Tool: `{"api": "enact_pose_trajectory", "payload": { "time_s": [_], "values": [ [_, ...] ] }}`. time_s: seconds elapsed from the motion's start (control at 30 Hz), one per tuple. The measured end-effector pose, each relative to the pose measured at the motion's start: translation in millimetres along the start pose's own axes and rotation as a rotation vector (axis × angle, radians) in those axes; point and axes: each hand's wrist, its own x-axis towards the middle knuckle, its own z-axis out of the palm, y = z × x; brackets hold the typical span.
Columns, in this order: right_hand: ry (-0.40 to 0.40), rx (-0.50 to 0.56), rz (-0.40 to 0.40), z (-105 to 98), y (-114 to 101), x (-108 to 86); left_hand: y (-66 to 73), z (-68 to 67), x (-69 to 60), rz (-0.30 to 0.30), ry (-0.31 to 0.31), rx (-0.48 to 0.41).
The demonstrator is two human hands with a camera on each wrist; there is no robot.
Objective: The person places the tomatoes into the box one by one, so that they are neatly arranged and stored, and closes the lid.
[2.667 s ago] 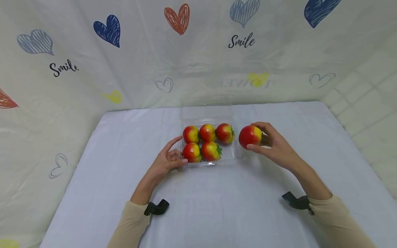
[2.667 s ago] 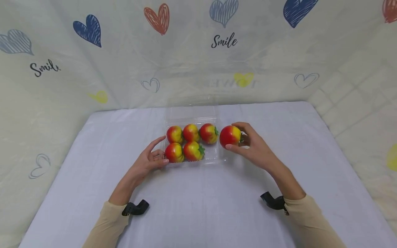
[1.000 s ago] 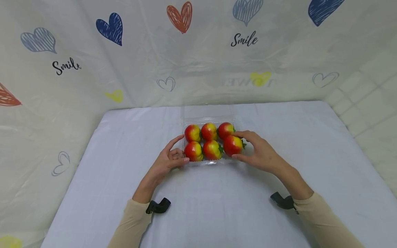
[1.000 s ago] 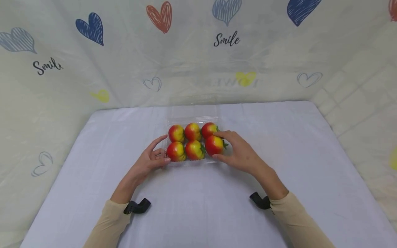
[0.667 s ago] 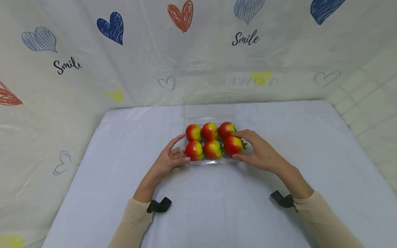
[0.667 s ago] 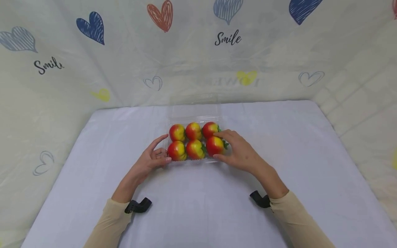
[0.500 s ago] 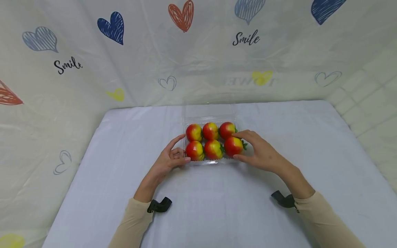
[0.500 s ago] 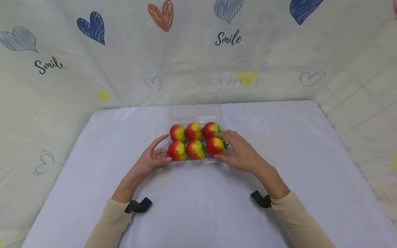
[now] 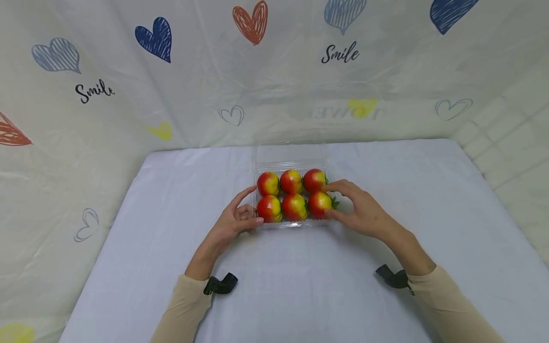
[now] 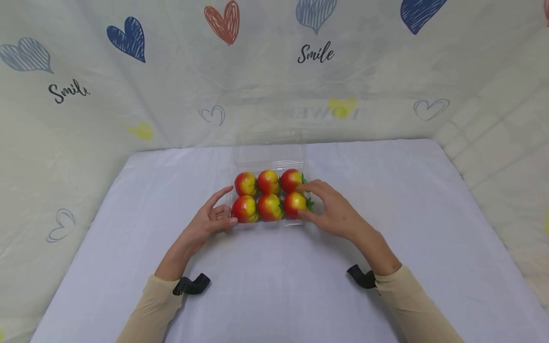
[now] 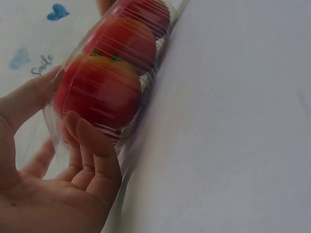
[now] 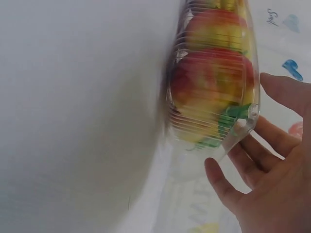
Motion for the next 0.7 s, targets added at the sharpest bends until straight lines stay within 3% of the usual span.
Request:
{"api": "enact_pose_trajectory", "payload": {
  "time_s": [0.2, 0.33, 0.57, 0.7],
  "values": [
    [0.133, 0.023, -0.037, -2, 4, 3.0, 0.1, -1.2, -0.6, -0.003, -0.003, 0.02],
    [0.191, 0.069, 0.003, -6, 6, 9.3, 1.8, -3.2, -0.9, 0.007, -0.006, 0.04],
    [0.153, 0.169, 0.181, -13, 12, 20.5, 7.1, -6.2, 0.9, -0.003, -0.026, 0.115],
    [0.136, 0.225, 0.243, -15, 16, 26.9, 13.2, -9.9, 4.6, -0.021, 0.032, 0.179]
  ]
}}
